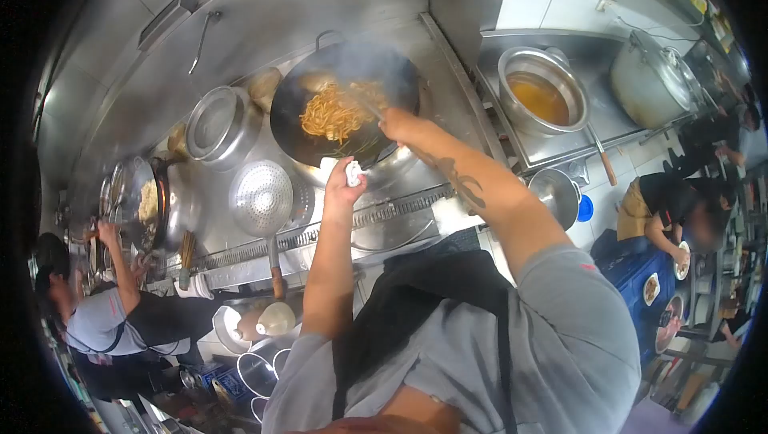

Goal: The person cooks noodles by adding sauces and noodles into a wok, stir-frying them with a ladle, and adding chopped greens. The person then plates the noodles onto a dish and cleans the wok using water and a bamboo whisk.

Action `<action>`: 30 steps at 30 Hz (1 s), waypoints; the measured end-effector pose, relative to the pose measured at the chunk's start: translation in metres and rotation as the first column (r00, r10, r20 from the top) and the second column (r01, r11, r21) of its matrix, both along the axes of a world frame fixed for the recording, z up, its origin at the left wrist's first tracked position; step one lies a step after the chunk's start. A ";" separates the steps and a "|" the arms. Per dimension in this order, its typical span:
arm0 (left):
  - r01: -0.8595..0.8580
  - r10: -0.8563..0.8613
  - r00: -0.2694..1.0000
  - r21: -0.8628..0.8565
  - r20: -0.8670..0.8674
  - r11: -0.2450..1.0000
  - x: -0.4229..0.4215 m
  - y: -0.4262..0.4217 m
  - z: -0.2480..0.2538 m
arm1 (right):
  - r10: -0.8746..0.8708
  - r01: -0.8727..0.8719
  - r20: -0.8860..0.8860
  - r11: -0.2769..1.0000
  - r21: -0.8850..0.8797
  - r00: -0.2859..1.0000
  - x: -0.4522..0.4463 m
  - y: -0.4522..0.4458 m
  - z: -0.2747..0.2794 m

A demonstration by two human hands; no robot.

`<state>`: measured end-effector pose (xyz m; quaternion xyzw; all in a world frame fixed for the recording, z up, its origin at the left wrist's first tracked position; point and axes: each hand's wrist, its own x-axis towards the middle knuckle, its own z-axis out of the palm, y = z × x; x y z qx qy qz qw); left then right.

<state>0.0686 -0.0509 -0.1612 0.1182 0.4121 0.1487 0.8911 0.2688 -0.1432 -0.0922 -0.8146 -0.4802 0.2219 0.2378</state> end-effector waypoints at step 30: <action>0.027 -0.037 0.996 0.123 0.083 0.992 -0.084 -0.145 0.018 | 0.417 -0.347 0.193 0.884 -0.315 0.888 0.003 -0.171 0.135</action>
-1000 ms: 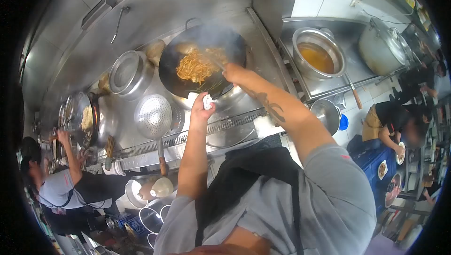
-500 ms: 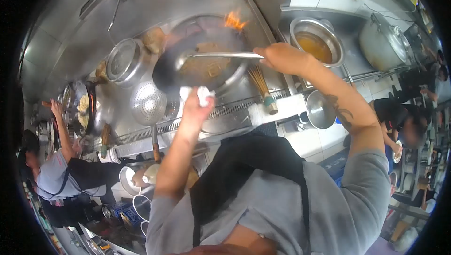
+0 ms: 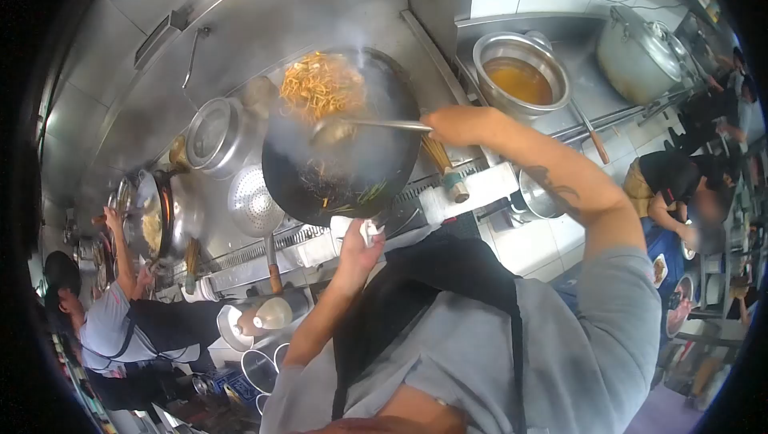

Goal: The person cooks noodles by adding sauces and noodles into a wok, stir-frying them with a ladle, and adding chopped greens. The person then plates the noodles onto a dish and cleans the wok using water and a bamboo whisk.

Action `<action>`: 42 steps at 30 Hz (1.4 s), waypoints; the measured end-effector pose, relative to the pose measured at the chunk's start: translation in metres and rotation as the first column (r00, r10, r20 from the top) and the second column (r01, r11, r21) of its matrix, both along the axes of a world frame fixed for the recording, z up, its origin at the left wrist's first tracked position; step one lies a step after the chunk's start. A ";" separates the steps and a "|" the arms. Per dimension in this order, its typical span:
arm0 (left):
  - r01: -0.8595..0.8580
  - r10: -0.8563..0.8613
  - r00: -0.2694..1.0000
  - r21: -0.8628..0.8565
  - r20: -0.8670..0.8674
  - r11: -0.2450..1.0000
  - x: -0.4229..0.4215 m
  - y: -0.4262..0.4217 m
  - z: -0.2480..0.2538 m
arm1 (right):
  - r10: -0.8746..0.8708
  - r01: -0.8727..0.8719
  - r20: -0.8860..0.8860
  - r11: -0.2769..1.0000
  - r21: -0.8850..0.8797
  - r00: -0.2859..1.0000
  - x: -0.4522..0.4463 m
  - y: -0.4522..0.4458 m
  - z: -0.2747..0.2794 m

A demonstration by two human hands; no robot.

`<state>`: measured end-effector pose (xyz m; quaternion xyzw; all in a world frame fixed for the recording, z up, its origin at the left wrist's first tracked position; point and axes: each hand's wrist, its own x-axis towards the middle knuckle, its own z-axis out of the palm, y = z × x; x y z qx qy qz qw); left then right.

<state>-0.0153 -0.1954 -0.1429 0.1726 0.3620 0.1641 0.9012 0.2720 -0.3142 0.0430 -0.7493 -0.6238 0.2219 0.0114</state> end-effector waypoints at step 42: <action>0.034 -0.037 0.993 0.029 0.115 0.999 0.008 0.025 -0.026 | -0.089 -0.012 0.330 0.956 0.293 0.940 -0.007 0.022 -0.027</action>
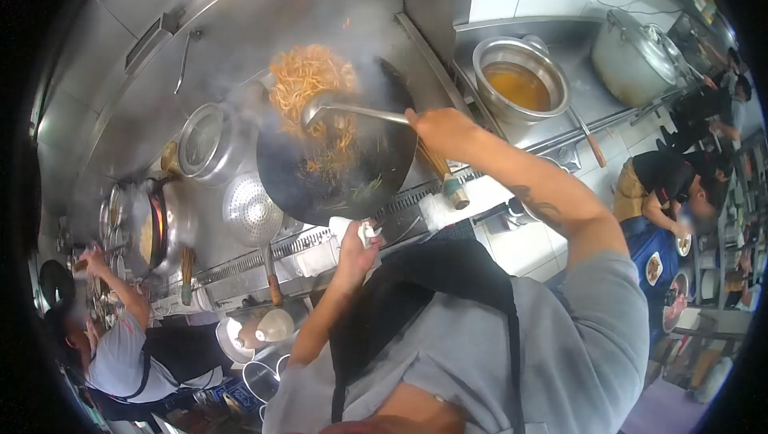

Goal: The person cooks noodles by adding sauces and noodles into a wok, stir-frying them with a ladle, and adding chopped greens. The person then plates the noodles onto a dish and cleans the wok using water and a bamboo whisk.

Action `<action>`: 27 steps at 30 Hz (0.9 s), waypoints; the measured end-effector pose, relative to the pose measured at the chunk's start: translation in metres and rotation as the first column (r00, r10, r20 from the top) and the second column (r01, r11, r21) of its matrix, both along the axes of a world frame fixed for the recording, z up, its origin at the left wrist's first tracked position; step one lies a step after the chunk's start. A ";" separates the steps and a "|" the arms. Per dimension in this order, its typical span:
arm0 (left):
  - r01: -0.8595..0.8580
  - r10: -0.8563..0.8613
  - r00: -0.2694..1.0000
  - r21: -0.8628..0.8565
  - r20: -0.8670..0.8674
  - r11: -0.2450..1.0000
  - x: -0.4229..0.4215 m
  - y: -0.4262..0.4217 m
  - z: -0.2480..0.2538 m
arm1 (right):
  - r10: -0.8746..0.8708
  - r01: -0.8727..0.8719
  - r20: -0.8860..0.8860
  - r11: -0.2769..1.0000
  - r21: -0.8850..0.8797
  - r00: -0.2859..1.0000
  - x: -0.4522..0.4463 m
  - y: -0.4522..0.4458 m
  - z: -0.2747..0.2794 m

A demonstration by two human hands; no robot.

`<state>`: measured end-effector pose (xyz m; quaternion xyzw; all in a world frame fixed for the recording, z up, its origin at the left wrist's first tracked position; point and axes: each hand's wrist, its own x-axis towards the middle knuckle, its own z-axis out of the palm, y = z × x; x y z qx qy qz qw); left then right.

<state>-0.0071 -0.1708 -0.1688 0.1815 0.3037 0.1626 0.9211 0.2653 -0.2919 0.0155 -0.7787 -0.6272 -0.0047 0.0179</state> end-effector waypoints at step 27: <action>-0.073 0.055 0.994 -0.187 -0.099 0.980 0.018 0.022 0.100 | -0.113 -0.025 -0.462 0.959 -0.282 0.880 -0.001 -0.046 0.044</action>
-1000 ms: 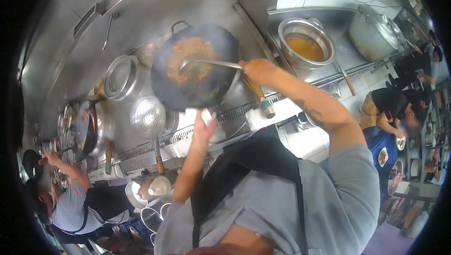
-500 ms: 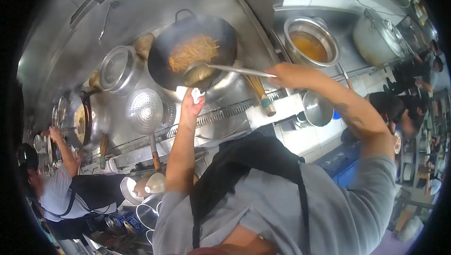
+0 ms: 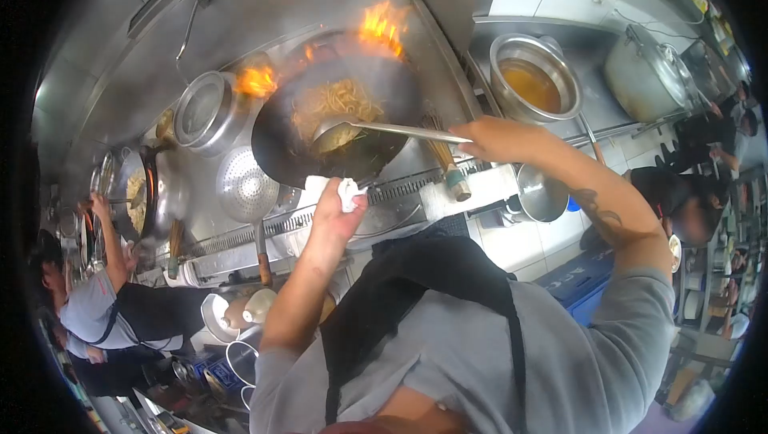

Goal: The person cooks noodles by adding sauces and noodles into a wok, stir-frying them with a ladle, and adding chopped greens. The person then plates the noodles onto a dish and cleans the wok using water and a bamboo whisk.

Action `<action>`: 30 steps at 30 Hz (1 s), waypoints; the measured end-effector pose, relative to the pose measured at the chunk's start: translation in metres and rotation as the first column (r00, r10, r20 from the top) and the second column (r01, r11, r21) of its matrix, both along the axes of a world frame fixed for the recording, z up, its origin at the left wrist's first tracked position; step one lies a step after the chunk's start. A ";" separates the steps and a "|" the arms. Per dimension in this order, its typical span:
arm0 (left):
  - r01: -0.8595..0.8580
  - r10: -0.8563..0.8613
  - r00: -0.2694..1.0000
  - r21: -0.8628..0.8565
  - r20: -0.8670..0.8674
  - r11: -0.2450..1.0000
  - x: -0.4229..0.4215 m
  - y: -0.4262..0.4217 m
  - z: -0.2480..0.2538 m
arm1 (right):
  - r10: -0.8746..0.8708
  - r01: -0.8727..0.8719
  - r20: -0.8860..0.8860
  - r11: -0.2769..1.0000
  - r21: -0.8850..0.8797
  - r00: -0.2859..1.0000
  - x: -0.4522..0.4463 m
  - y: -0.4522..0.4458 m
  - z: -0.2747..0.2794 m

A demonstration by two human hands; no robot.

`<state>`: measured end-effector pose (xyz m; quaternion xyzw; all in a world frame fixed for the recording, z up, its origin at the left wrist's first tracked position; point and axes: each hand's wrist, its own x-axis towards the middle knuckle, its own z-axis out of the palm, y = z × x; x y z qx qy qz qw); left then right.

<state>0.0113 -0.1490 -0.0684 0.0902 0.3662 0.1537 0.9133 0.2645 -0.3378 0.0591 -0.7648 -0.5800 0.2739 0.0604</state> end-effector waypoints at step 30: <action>0.002 0.000 1.000 0.117 -0.023 0.993 -0.022 -0.021 -0.062 | -0.044 0.036 0.300 0.999 0.033 0.953 -0.008 -0.006 0.024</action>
